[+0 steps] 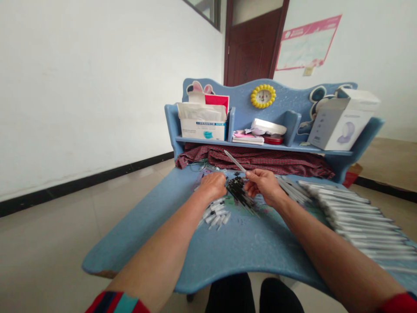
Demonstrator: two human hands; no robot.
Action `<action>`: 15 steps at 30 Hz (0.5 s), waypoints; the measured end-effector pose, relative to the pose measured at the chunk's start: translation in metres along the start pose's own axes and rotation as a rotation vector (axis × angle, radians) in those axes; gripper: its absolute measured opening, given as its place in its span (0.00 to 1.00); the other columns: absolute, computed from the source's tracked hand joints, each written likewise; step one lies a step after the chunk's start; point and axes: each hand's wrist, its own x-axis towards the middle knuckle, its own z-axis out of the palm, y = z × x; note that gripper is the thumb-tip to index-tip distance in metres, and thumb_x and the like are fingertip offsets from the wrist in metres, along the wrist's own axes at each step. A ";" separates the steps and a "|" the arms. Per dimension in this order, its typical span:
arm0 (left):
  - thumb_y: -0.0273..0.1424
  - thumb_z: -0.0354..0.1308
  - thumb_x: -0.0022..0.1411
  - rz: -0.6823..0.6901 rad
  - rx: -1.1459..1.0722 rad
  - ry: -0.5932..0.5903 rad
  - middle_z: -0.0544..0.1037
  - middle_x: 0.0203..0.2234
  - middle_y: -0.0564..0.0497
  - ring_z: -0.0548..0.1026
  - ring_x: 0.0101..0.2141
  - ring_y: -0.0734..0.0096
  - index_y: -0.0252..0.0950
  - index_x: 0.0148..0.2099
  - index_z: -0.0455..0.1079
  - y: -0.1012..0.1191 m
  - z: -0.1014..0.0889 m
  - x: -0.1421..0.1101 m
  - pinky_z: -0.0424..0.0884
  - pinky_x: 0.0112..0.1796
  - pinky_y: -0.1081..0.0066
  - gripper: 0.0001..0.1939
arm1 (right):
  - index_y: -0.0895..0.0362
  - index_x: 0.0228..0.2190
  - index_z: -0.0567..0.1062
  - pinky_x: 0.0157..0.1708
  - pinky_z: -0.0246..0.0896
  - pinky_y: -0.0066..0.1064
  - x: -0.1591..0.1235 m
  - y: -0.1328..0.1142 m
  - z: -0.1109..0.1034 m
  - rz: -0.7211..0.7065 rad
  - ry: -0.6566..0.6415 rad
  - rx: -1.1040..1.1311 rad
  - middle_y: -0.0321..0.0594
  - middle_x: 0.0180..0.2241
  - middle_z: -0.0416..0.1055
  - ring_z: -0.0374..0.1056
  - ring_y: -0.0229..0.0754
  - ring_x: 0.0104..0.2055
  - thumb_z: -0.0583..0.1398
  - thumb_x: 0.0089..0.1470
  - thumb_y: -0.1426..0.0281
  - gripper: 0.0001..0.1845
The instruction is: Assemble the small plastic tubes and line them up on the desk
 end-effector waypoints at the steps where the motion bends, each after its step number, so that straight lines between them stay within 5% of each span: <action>1: 0.14 0.61 0.32 -0.005 -0.074 0.026 0.56 0.09 0.54 0.69 0.27 0.64 0.37 0.09 0.54 0.000 0.002 -0.001 0.59 0.27 0.75 0.20 | 0.57 0.22 0.65 0.10 0.54 0.22 0.000 0.000 0.000 -0.002 -0.007 -0.001 0.36 0.15 0.70 0.63 0.34 0.12 0.59 0.46 0.61 0.13; 6: 0.10 0.55 0.30 0.008 -0.305 0.039 0.50 0.08 0.57 0.67 0.23 0.66 0.38 0.07 0.54 -0.002 0.007 -0.001 0.56 0.25 0.76 0.19 | 0.57 0.22 0.65 0.10 0.54 0.22 -0.001 -0.002 0.001 -0.014 -0.001 -0.005 0.36 0.15 0.70 0.62 0.33 0.11 0.60 0.45 0.61 0.14; 11: 0.17 0.57 0.38 0.044 -0.216 -0.090 0.62 0.10 0.56 0.63 0.18 0.75 0.36 0.13 0.64 -0.007 -0.006 0.007 0.52 0.21 0.77 0.12 | 0.58 0.22 0.66 0.10 0.55 0.23 0.002 -0.001 -0.004 -0.032 -0.005 -0.002 0.36 0.15 0.71 0.62 0.33 0.11 0.60 0.45 0.60 0.14; 15: 0.24 0.56 0.47 -0.130 -0.539 -0.143 0.72 0.16 0.52 0.64 0.15 0.78 0.34 0.23 0.68 -0.019 -0.022 0.014 0.52 0.17 0.78 0.03 | 0.58 0.21 0.65 0.11 0.56 0.24 0.003 0.002 -0.009 -0.028 -0.033 0.024 0.36 0.15 0.71 0.62 0.34 0.11 0.62 0.43 0.61 0.14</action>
